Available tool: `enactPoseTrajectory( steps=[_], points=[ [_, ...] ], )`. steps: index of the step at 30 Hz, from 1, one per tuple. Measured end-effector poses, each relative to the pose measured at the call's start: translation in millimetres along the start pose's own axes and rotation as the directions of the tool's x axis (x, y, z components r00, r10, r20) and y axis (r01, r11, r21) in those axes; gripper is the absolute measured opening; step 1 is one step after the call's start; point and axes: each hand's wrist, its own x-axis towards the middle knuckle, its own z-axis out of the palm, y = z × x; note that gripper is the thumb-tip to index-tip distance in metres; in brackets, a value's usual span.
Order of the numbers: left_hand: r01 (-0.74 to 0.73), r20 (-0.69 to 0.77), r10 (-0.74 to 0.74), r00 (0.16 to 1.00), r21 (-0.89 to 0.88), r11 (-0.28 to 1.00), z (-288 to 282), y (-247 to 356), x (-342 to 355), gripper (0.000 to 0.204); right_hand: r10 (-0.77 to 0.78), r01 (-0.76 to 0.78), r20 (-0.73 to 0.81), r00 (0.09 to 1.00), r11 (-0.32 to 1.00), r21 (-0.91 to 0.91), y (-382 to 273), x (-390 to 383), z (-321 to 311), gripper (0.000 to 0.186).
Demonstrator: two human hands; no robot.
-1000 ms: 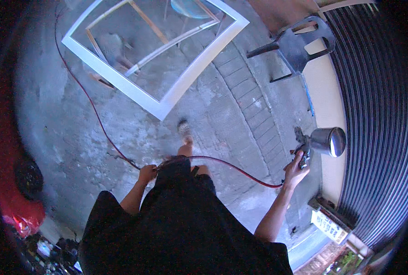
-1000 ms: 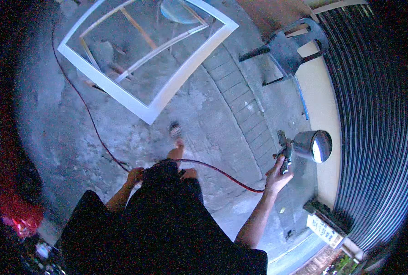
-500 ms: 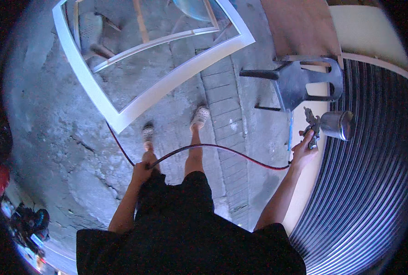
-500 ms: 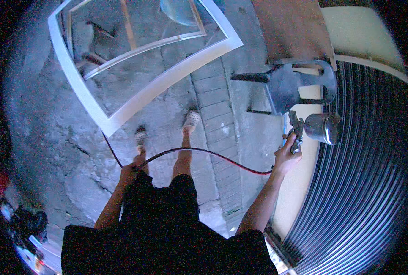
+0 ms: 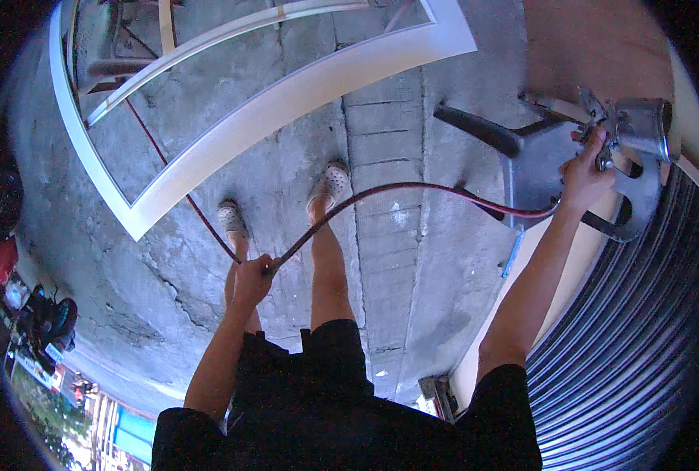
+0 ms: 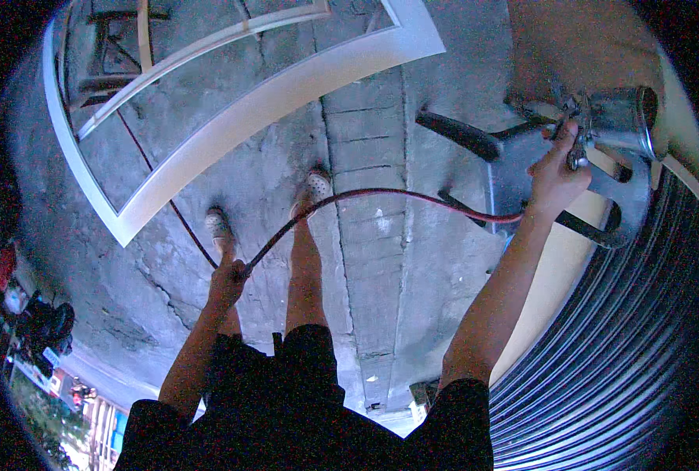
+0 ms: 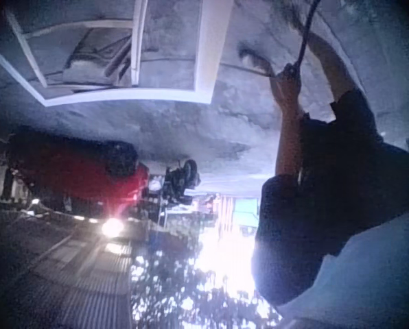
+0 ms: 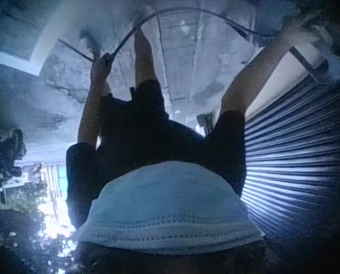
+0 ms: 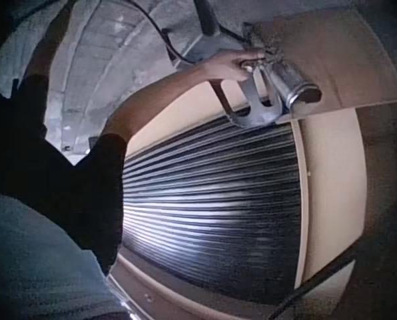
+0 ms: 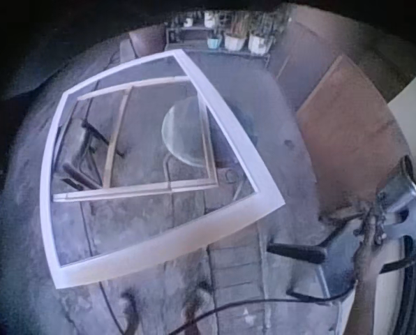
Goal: The person uses a spray gun to apply white paint to a rectangular wooden frame resting on a stand. They move around the frame to cover all sides and edges, then briefly inspect a second ornate frame before returning to spray the first frame again.
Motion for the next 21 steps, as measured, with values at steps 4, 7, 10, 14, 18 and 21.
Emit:
enactPoseTrajectory(
  steps=[4,7,10,14,18,21],
  points=[
    [0.101,-0.041,-0.1,0.994,0.008,0.995,8.2,-31.8,-0.4,0.025,0.07,-0.069,0.11,0.991,0.998,-0.013,19.0,-14.6,43.3,0.047],
    [0.186,0.03,-0.186,0.982,-0.024,0.982,-15.7,-56.2,-8.1,0.016,0.155,-0.197,0.302,0.941,0.974,0.114,-2.4,-53.7,61.6,0.039],
    [0.202,-0.017,-0.203,0.979,-0.037,0.979,-32.4,-102.9,-33.3,0.007,0.139,-0.25,0.402,0.905,0.939,0.238,-16.2,-93.7,76.3,0.039],
    [0.198,-0.03,-0.2,0.979,-0.06,0.978,-52.2,-125.8,-44.2,0.004,0.112,-0.304,0.464,0.879,0.882,0.361,-40.8,-138.6,73.9,0.031],
    [0.194,-0.064,-0.194,0.979,-0.009,0.981,-68.6,-153.6,-61.6,0.005,0.119,-0.312,0.516,0.848,0.899,0.306,-61.5,-173.4,70.9,0.028],
    [0.157,-0.092,-0.161,0.983,-0.048,0.986,-77.2,-166.7,-70.5,0.006,0.076,-0.322,0.539,0.839,0.868,0.379,-81.7,-201.7,67.5,0.027]
  ],
)
